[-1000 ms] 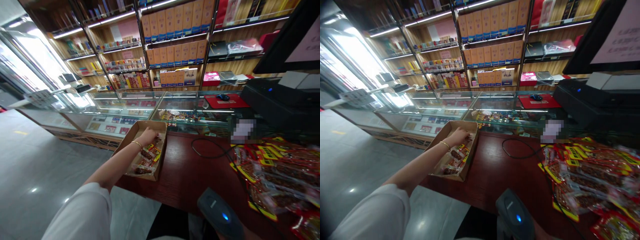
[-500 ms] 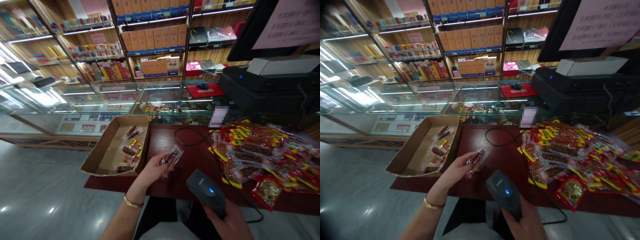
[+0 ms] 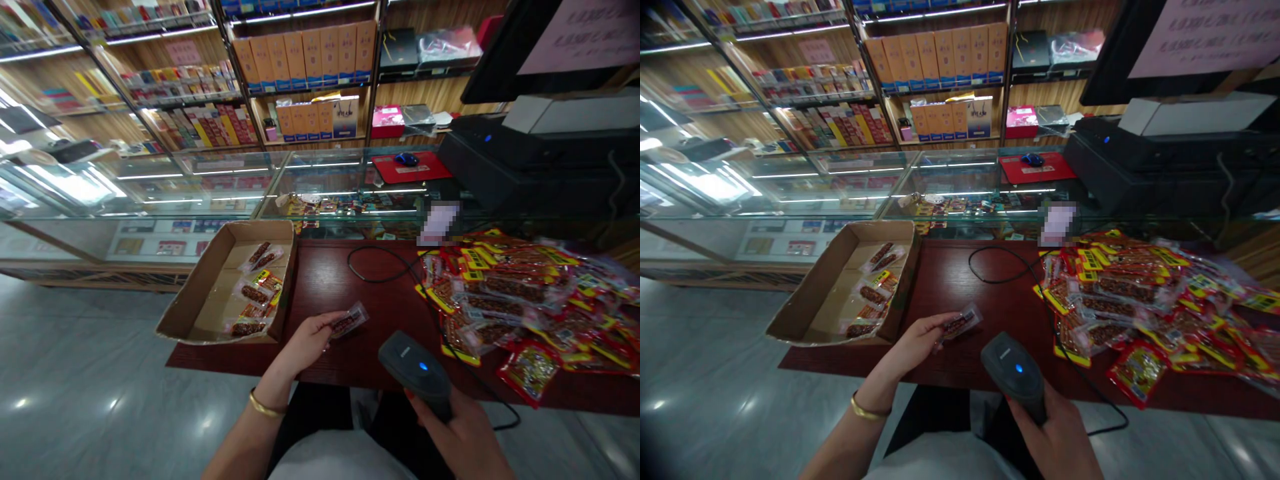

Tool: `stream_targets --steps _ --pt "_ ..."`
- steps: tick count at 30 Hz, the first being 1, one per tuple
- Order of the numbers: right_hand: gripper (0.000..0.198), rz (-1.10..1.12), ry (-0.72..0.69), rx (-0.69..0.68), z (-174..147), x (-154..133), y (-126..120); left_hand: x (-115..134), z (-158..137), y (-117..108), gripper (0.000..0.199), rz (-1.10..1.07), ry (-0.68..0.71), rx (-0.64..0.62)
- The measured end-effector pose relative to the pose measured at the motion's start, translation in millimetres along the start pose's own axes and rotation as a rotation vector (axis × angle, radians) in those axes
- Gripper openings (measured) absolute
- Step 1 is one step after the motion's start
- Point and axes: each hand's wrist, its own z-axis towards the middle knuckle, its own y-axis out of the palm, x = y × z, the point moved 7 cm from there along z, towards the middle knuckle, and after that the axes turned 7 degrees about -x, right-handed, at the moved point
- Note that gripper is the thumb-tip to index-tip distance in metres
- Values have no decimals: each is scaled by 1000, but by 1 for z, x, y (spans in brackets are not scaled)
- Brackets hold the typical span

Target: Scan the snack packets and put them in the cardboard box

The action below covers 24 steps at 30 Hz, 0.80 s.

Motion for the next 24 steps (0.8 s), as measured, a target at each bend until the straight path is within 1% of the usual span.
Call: stream_targets --steps 8,11,14,19,21,22,24 --pt "38 -25 -49 18 4 8 -8 11 -2 1 57 82 27 -26" --pt "38 -3 -47 62 3 7 -10 11 -1 3 59 92 20 -29" --pt "37 16 -39 111 0 3 -14 13 3 11 58 101 26 -55" --pt "36 37 -39 101 -4 2 -23 21 18 28 55 117 37 -109" --pt "36 49 -39 133 -9 5 -31 31 27 37 53 187 95 -145" --pt "36 53 -44 147 -12 8 -35 41 32 43 53 262 163 -157" --pt "36 48 -65 152 -18 14 -42 66 44 59 54 463 364 -148"
